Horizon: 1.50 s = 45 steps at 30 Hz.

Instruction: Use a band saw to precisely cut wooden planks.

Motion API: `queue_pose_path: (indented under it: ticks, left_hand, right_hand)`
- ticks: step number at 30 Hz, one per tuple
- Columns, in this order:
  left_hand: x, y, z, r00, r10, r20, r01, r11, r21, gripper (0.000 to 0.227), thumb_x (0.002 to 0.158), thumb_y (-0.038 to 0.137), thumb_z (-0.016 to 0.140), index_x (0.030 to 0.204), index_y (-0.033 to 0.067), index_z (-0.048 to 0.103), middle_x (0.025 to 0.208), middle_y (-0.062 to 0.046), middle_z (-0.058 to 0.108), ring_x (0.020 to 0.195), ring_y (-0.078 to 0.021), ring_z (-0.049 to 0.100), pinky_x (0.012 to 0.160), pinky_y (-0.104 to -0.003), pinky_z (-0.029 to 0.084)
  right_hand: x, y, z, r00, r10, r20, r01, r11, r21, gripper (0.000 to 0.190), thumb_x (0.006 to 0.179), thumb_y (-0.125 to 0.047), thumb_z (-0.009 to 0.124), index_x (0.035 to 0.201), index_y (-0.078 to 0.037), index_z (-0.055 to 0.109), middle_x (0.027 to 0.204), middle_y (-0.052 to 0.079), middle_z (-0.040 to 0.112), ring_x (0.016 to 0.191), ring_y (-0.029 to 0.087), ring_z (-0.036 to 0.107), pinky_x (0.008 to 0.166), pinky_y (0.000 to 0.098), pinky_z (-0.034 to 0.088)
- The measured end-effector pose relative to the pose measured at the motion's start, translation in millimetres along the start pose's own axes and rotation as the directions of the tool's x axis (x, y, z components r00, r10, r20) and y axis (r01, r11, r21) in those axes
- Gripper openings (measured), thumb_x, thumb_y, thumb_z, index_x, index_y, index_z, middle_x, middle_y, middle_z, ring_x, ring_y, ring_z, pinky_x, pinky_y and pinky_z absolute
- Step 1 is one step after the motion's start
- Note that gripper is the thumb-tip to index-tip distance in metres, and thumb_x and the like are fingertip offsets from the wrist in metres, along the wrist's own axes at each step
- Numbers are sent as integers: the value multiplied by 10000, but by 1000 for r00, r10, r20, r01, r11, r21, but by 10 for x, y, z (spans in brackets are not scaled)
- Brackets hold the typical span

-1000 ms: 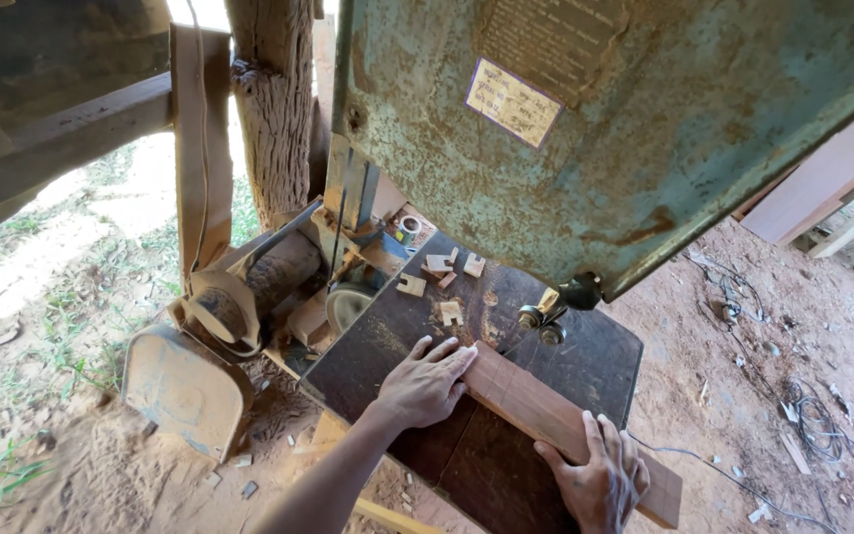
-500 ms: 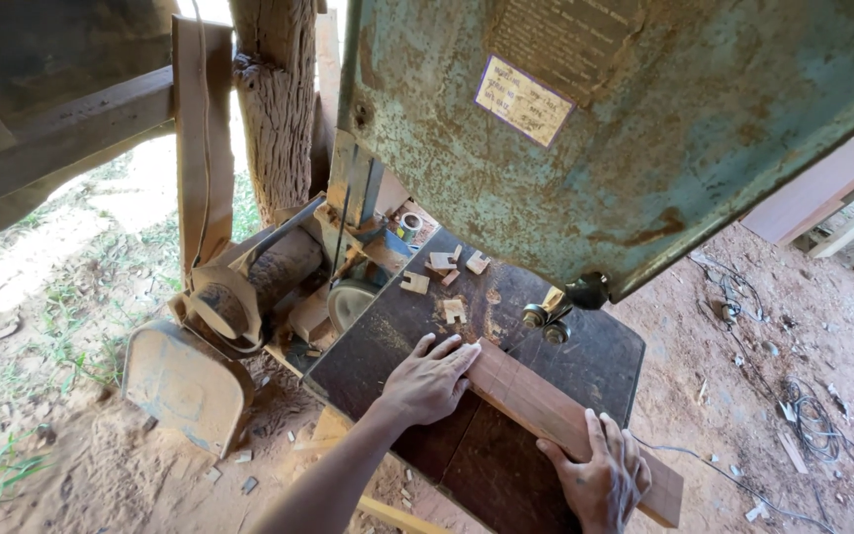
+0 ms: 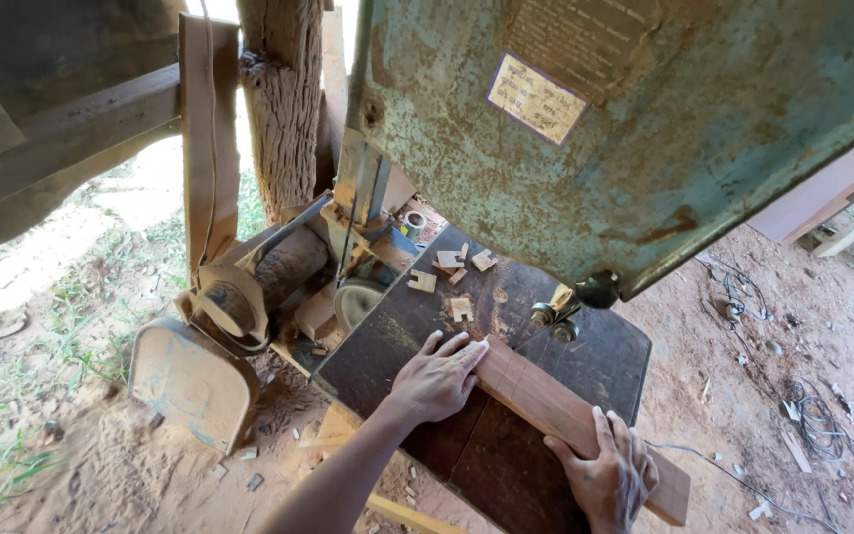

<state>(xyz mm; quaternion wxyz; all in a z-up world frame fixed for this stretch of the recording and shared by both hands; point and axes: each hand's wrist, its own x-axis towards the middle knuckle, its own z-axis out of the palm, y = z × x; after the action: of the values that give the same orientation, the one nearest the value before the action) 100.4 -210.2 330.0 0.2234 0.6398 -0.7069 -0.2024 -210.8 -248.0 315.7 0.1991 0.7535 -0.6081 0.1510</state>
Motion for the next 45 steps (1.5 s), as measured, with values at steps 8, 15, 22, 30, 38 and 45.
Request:
queue_pose_path:
  ticks: [8,15,22,30,38,45]
  left_hand:
    - [-15,14,-23,999,31,-12,-31,999,28,577,1010,301,430,1551,111,368,1618,-30,387,1530,-195,258,1253,-454,108]
    - [3,-1,9,999,24,-30,-24,1000,2,571,1009,292,440,1544,104,372,1617,-32,385,1526,-197,262,1246,-471,118]
    - [9,-5,-21,999,24,-36,-24,1000,1,566,1009,285,434,1545,111,376,1616,-31,392,1526,-200,269,1252,-471,124]
    - [55,-13,5,1000,10,-17,-10,1000,0,589,1007,296,412,1563,115,337,1621,-30,366,1531,-200,233,1252,-469,80]
    - [43,-36,23,1000,-5,-11,5,1000,-18,587,1011,299,407,1565,116,340,1628,-31,371,1540,-194,225,1263,-454,67]
    - [-26,-1,-67,1000,5,-11,-5,1000,-29,645,976,330,478,1560,94,342,1615,-45,384,1537,-199,230,1260,-456,66]
  right_hand:
    - [-3,-18,9,999,36,-4,-36,999,5,961,571,-826,680,1355,-271,669,1411,-34,624,1360,263,525,1125,518,367]
    - [-3,-5,44,999,38,24,-38,999,23,983,578,-848,666,1380,-278,650,1445,-26,589,1386,279,492,1133,531,349]
    - [10,27,104,997,49,55,-49,999,5,1004,568,-864,660,1388,-286,644,1446,-36,585,1391,260,482,1149,523,330]
    - [25,68,165,997,41,71,-41,999,-5,1011,580,-865,670,1395,-267,646,1445,-20,586,1375,259,489,1140,515,327]
    - [-51,-11,91,994,62,95,-62,998,-2,989,570,-832,720,1370,-252,674,1422,9,615,1368,274,492,1131,517,329]
    - [-113,-29,77,999,50,17,-51,996,67,909,592,-760,755,1323,-221,712,1406,33,642,1381,290,513,1142,502,367]
